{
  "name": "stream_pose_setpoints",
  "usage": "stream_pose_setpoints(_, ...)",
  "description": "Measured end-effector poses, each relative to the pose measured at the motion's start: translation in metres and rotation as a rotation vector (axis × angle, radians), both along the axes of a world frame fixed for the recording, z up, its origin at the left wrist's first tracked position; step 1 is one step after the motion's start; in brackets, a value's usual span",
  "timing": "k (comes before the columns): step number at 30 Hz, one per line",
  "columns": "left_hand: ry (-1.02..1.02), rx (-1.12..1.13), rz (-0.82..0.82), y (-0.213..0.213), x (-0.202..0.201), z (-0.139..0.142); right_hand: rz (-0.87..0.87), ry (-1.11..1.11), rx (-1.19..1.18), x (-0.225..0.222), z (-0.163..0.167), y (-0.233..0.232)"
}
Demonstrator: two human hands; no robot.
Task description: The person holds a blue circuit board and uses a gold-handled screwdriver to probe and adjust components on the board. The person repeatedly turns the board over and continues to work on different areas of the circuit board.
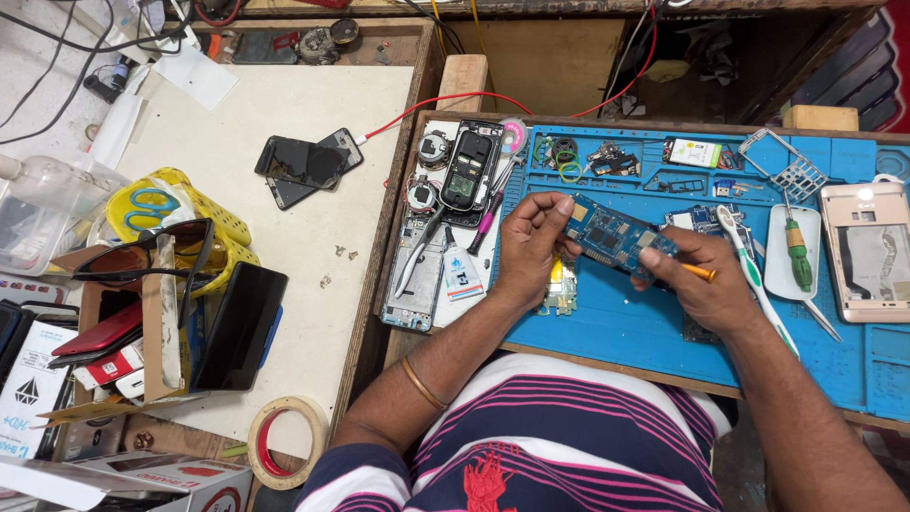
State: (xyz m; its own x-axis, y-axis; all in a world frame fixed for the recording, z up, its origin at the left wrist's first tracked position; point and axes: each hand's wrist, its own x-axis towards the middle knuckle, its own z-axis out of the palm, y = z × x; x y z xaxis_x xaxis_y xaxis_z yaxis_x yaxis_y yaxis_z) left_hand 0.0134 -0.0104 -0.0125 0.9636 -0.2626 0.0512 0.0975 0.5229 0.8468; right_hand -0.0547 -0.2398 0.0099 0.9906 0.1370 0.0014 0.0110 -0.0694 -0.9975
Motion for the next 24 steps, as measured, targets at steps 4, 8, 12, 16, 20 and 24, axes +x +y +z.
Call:
stream_pose_setpoints(4,0.005,-0.027,-0.04,0.0,0.0,-0.002,-0.123,-0.023,0.006,0.0,0.005,0.001)
stream_pose_setpoints(8,0.021,-0.076,-0.107,-0.001,-0.003,-0.001,-0.217,-0.083,0.119,0.001,0.013,0.005)
stream_pose_setpoints(12,-0.042,-0.028,-0.157,0.0,-0.008,0.007,-0.238,-0.076,0.299,0.001,0.017,0.005)
stream_pose_setpoints(16,-0.071,-0.002,-0.208,0.001,-0.012,0.02,-0.243,-0.063,0.339,0.002,0.017,0.004)
stream_pose_setpoints(20,-0.127,0.068,-0.238,0.0,-0.016,0.027,-0.264,-0.062,0.312,0.003,0.015,0.004)
stream_pose_setpoints(24,-0.358,0.235,-0.22,0.0,-0.022,0.024,-0.296,-0.099,0.257,0.003,0.015,0.004)
